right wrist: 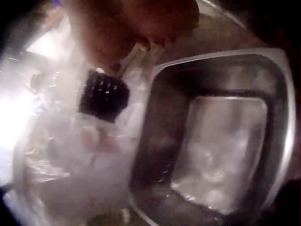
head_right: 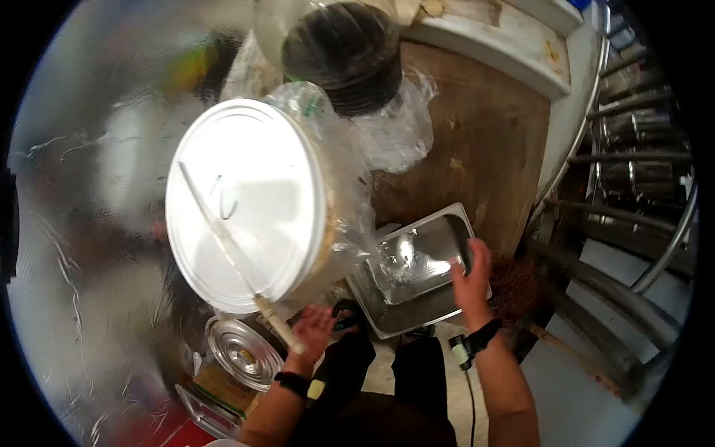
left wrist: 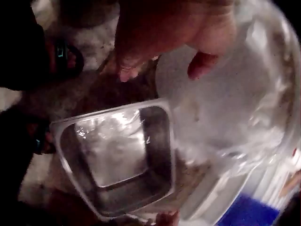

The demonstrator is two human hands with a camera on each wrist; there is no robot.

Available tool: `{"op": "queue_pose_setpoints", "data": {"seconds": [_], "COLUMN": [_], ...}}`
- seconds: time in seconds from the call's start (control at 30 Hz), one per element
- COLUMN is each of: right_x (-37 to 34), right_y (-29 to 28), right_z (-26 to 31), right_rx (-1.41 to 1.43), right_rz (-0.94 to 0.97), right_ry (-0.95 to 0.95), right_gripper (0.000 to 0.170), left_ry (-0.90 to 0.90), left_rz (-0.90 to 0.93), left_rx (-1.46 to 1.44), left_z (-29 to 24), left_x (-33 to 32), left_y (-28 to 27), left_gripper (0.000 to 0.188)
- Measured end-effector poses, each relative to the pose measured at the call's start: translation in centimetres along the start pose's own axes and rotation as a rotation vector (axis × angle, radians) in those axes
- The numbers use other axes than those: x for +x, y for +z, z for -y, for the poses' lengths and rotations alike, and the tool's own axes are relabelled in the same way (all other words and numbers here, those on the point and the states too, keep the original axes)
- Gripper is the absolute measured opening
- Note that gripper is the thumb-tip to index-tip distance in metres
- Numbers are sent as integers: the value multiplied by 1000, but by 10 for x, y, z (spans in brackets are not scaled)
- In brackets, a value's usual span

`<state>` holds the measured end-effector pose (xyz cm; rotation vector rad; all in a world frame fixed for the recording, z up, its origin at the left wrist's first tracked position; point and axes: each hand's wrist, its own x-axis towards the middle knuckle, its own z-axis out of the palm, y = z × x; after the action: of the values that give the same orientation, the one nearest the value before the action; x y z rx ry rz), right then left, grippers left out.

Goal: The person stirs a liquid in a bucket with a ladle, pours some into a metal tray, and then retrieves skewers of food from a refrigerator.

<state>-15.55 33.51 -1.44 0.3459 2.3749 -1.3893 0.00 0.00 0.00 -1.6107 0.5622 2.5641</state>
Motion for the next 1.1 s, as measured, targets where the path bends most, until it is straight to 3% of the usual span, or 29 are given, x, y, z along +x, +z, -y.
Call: {"op": "queue_pose_setpoints", "data": {"seconds": [0.03, 0.07, 0.1, 0.17, 0.2, 0.23, 0.3, 0.37, 0.43, 0.47, 0.5, 0.57, 0.67, 0.7, 0.77, 0.83, 0.9, 0.97, 1.0, 1.07, 1.1], "right_x": [4, 2, 9, 10, 9, 5, -18, -40, -59, -61, -68, -88, -116, -131, -160, -182, -213, -246, -262, -281, -286], "right_y": [-5, 12, 23, 52, 63, 68, 73, 84, 85, 85, 84, 85, 94, 95, 98, 114, 146, 185, 205, 238, 248], "right_z": [0, 5, 97, 141, 154, 174, 225, 229, 246, 254, 259, 266, 259, 257, 259, 259, 228, 222, 211, 203, 203], "right_rx": [-9, 365, 580, 591, 402, 404, 378, 317, 393, 363, 401, 412, 282, 273, 60, 32, 31, -27, 21, -72, -159], "right_rz": [12, 109, 149, 107, 29, 48, 43, 76, 351, 376, 517, 699, 494, 520, 517, 730, 895, 1025, 1104, 1161, 1178], "right_ry": [-11, 100, 199, 311, 230, 217, 149, 178, 426, 426, 487, 581, 54, 56, -187, -245, -131, 4, 49, -69, -174], "right_gripper": [61, 59, 58, 54, 54, 54, 57, 60, 44, 44, 34, 26, 20, 20, 18, 18, 18, 18, 22, 24, 27], "left_ry": [7, 55, 113, 110, 141, 161, 72, 28, 53, 65, 68, 69, 38, 27, 1, 138, 300, 342, 371, 460, 472], "left_rz": [-2, -3, 44, 127, 31, -60, 56, -134, -134, -157, -49, -105, -135, -128, -98, 5, 87, -182, -212, -488, -498], "left_rx": [-17, -124, -245, -228, -78, 62, 253, 308, 242, 203, 104, 90, 17, -32, -70, -9, -121, -33, -46, -125, -141], "left_z": [5, 1, -48, -75, -85, -84, -64, -57, -56, -54, -52, -46, -45, -43, -56, -71, -90, -94, -96, -93, -91], "left_x": [-6, -20, -42, -70, -92, -106, -102, -113, -102, -97, -96, -101, -123, -130, -155, -182, -203, -212, -218, -218, -216], "left_y": [15, 27, 63, 61, 83, 107, 86, 131, 143, 140, 134, 121, 82, 66, 45, 37, 29, 1, -22, -76, -98], "left_gripper": [40, 33, 29, 33, 38, 44, 51, 60, 62, 63, 64, 63, 66, 68, 69, 66, 52, 39, 39, 26, 26]}}
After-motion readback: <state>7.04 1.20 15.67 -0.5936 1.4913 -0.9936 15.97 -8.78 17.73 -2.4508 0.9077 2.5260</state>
